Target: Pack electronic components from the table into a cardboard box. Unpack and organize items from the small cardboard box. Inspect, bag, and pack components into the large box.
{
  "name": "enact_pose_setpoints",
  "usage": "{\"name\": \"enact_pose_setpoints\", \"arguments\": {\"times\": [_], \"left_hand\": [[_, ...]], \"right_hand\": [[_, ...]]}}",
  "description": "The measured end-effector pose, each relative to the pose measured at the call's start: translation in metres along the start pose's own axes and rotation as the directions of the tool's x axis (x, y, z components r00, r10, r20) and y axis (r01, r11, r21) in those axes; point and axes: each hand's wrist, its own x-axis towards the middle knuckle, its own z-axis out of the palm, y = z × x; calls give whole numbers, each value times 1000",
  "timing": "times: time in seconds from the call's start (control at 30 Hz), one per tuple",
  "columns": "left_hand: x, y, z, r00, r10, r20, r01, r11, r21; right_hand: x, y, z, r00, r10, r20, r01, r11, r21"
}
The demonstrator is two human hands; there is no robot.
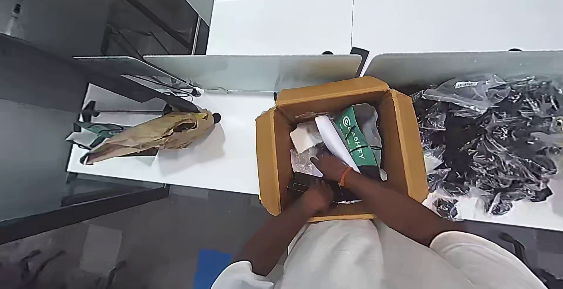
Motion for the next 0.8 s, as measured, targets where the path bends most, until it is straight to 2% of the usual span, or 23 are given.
{"name": "enact_pose_setpoints", "arguments": {"times": [0.1, 0.23, 0.3, 0.33, 0.37, 0.43, 0.47, 0.53, 0.63, 0.67, 0.73, 0.77, 0.8], "left_hand": [[-17, -7, 2, 1000, 10, -24, -11, 998, -54], [-54, -24, 2, 995, -14, -104, -2, 989, -148], [-84, -31, 4, 975, -22, -222, -21, 981, -190], [-97, -37, 6, 938, -31, -345, -52, 972, -231], [-108, -43, 8, 870, -71, -488, -78, 957, -280], [-120, -55, 10, 697, -235, -677, -75, 916, -395], [-119, -61, 13, 579, -314, -753, -113, 883, -456], [-112, -70, 21, 361, -394, -845, -215, 847, -487], [-89, -75, 37, 147, -355, -923, -306, 871, -384], [-83, -75, 40, 108, -323, -940, -300, 891, -340], [-82, -75, 40, 113, -304, -946, -303, 896, -324], [-82, -74, 40, 124, -316, -941, -316, 886, -339], [-83, -74, 40, 122, -330, -936, -327, 877, -352]], "right_hand": [[22, 19, 48, 995, 53, 81, -42, 991, -130], [34, 37, 62, 995, -6, 100, 23, 985, -171], [34, 45, 70, 994, -82, 70, 94, 977, -194], [33, 49, 71, 992, -118, 45, 125, 970, -210], [30, 52, 73, 990, -136, 28, 139, 964, -229], [26, 52, 72, 995, -102, 12, 103, 975, -197], [25, 51, 69, 997, -70, -12, 67, 985, -160], [26, 46, 59, 999, 14, -50, -17, 998, -60], [34, 54, 29, 980, 118, -163, -90, 981, 170], [36, 60, 13, 973, 136, -188, -81, 959, 273], [35, 69, -25, 951, 211, -228, -57, 840, 539], [35, 74, -40, 924, 273, -266, -59, 791, 609], [37, 77, -50, 887, 339, -314, -86, 788, 609]]}}
